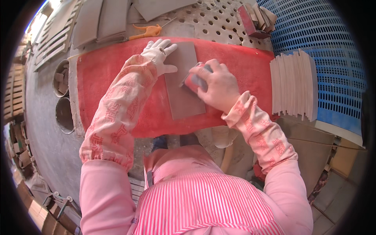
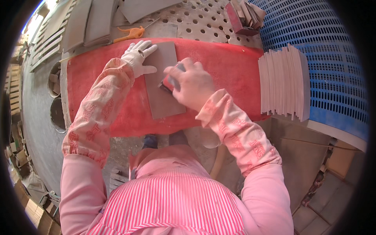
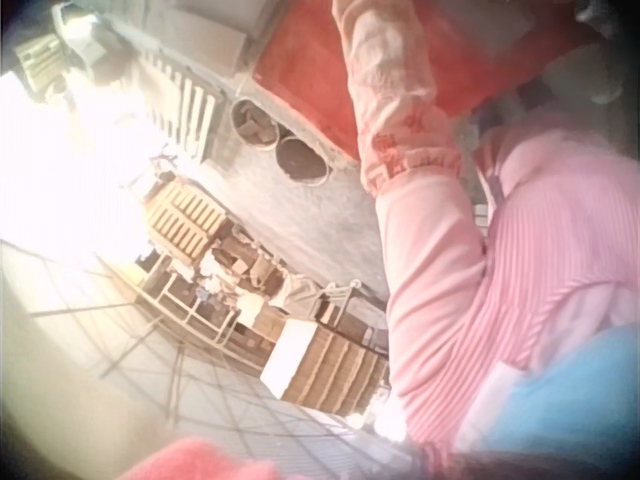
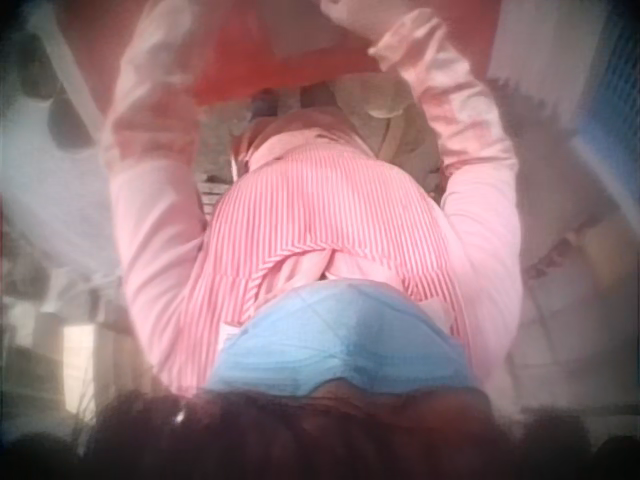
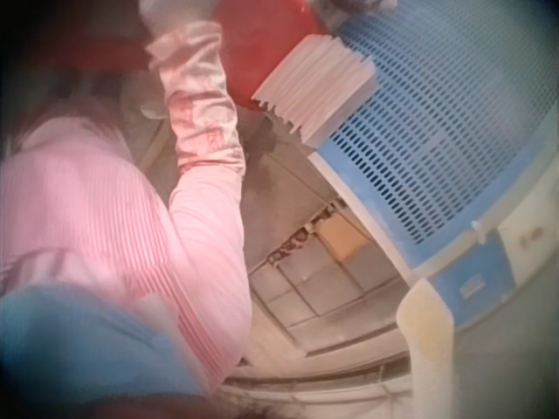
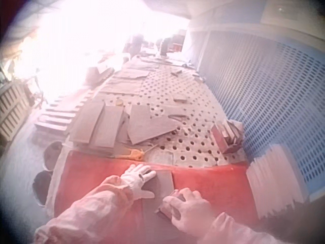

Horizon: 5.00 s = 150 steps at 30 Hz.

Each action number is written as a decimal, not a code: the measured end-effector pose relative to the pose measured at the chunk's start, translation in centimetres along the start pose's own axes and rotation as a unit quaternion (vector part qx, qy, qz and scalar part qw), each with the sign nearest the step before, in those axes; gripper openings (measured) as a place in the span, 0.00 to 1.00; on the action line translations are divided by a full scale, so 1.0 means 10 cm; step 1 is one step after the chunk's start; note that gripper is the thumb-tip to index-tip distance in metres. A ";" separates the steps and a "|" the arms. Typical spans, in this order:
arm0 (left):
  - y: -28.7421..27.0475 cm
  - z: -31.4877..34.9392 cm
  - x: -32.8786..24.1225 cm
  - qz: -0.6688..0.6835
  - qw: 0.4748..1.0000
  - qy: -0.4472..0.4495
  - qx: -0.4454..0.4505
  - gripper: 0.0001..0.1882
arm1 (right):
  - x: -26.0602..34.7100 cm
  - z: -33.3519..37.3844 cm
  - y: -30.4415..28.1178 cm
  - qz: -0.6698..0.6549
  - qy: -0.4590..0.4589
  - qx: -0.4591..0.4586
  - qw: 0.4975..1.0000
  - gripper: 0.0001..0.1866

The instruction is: The person sands the edges of rectangular ceramic tiles on a red workbench using a handheld sanding block. They repeatedly flip and reposition each tile to smooth all edges, then place the finished tiles into a stack on the right side of the bench.

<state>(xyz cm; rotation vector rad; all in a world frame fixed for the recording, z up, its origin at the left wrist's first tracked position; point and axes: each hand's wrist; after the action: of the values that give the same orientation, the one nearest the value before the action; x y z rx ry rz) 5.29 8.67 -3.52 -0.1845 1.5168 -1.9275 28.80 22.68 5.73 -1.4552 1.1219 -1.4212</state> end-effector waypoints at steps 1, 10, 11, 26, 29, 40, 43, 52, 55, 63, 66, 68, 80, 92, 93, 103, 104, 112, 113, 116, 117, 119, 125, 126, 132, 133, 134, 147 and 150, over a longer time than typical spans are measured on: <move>-0.01 0.02 -0.01 -0.004 1.000 0.002 0.000 0.48 | 0.06 0.04 0.05 -0.003 -0.017 0.007 1.000 0.24; 0.05 0.05 0.00 0.008 1.000 0.024 -0.007 0.46 | 0.09 0.36 0.01 -0.028 -0.054 0.041 0.997 0.23; 0.08 0.06 0.01 0.010 0.999 0.026 -0.021 0.45 | 0.02 0.17 0.04 -0.014 -0.024 0.031 0.999 0.23; 0.40 0.89 -0.17 0.211 0.944 0.148 -0.205 0.33 | 0.26 0.05 0.10 -0.046 -0.058 0.028 0.997 0.24; 0.28 0.72 -0.49 0.285 0.941 0.043 -0.178 0.39 | -0.05 -0.71 0.23 -0.013 -0.064 -0.024 0.998 0.24; 0.71 1.46 -0.84 0.273 0.931 0.017 -0.242 0.38 | 0.43 0.15 0.26 -0.174 -0.053 -0.029 0.983 0.30; 0.86 2.13 -1.05 0.212 0.966 0.018 -0.145 0.37 | 0.87 0.59 0.15 -0.195 -0.033 0.040 0.979 0.30; 0.22 0.66 -0.31 0.235 0.940 -0.162 -0.187 0.27 | 0.11 -1.16 0.49 -0.110 -0.058 -0.045 0.991 0.28; -0.16 0.13 0.09 0.348 0.928 -0.074 -0.106 0.29 | -0.12 -1.69 0.48 -0.060 -0.060 -0.084 0.993 0.27; 0.53 1.05 -0.57 0.289 0.911 0.012 -0.293 0.36 | 0.40 -0.33 0.44 -0.061 -0.030 -0.125 0.990 0.31; 0.78 1.54 -0.93 0.340 0.918 0.022 -0.202 0.43 | 0.60 0.26 0.25 -0.076 0.008 -0.042 0.996 0.35; 0.91 1.72 -0.99 0.322 0.919 0.019 -0.227 0.46 | 0.59 0.36 0.15 -0.077 0.043 0.047 0.995 0.36; 1.22 1.75 -0.76 0.144 0.967 0.011 -0.210 0.39 | -0.10 -1.98 0.19 -0.022 0.106 -0.015 0.994 0.33; 1.25 1.78 -0.62 0.176 0.949 0.072 -0.252 0.34 | 0.45 0.35 0.16 -0.013 0.099 -0.048 0.994 0.30; 1.25 1.79 -0.61 0.181 0.948 0.082 -0.250 0.33 | 0.57 0.49 0.14 -0.009 0.119 -0.024 0.993 0.31; 1.19 1.79 -0.61 0.169 0.947 0.093 -0.256 0.21 | 0.29 -0.71 0.22 0.014 0.105 -0.004 0.994 0.30; 1.18 1.79 -0.62 0.175 0.949 0.086 -0.246 0.19 | 0.21 -0.98 0.22 0.009 0.113 0.005 0.994 0.30; 1.21 1.84 -0.60 0.242 0.913 -0.020 -0.329 0.15 | 0.15 -1.77 0.34 0.004 0.014 -0.009 1.000 0.30; 1.24 1.86 -0.59 0.246 0.876 -0.044 -0.413 0.13 | 0.23 -1.63 0.37 -0.010 -0.005 0.012 1.000 0.29; 1.30 1.94 -0.38 0.354 0.815 -0.180 -0.422 0.14 | 0.61 -0.89 0.46 -0.045 -0.085 0.040 0.995 0.29; 1.32 1.97 -0.32 0.395 0.792 -0.214 -0.413 0.14 | 0.71 -0.62 0.44 -0.062 -0.099 0.058 0.991 0.30; 1.33 1.99 -0.24 0.387 0.809 -0.212 -0.389 0.13 | 0.81 -0.14 0.37 -0.095 -0.132 0.052 0.985 0.31; 1.20 2.01 -0.61 0.340 0.862 -0.106 -0.361 0.08 | 0.28 0.61 -0.08 -0.067 -0.052 0.067 0.994 0.31; 1.16 2.04 -0.73 0.329 0.871 -0.088 -0.353 0.07 | 0.21 0.63 -0.11 -0.051 -0.013 0.075 0.996 0.31; 1.06 2.20 -0.92 0.280 0.899 -0.091 -0.324 0.07 | 0.33 0.25 0.10 -0.091 -0.150 0.096 0.980 0.26; 1.05 2.25 -0.85 0.257 0.914 -0.125 -0.288 0.09 | 0.39 0.07 0.17 -0.102 -0.183 0.073 0.975 0.25; 1.05 2.29 -0.78 0.223 0.929 -0.135 -0.262 0.10 | 0.42 -0.14 0.23 -0.086 -0.157 0.059 0.982 0.26; 1.13 2.89 -0.63 0.187 0.921 -0.239 -0.245 0.14 | -0.10 -1.80 0.11 -0.037 0.009 0.017 0.999 0.30; 1.04 2.81 -0.56 0.187 0.920 -0.235 -0.253 0.13 | 0.21 -1.35 0.22 -0.055 -0.082 0.006 0.995 0.26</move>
<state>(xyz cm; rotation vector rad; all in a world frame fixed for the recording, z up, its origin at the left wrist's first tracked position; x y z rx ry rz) 27.74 -11.92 -2.48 -0.5041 1.5437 -1.0663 15.12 20.58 4.98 -1.6140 0.9428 -1.3533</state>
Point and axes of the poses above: each hand's wrist, its own z-axis away from the middle knuckle, its own y-axis out of the palm, x = y × z, and after that the axes turned 6 degrees about -y, right-handed
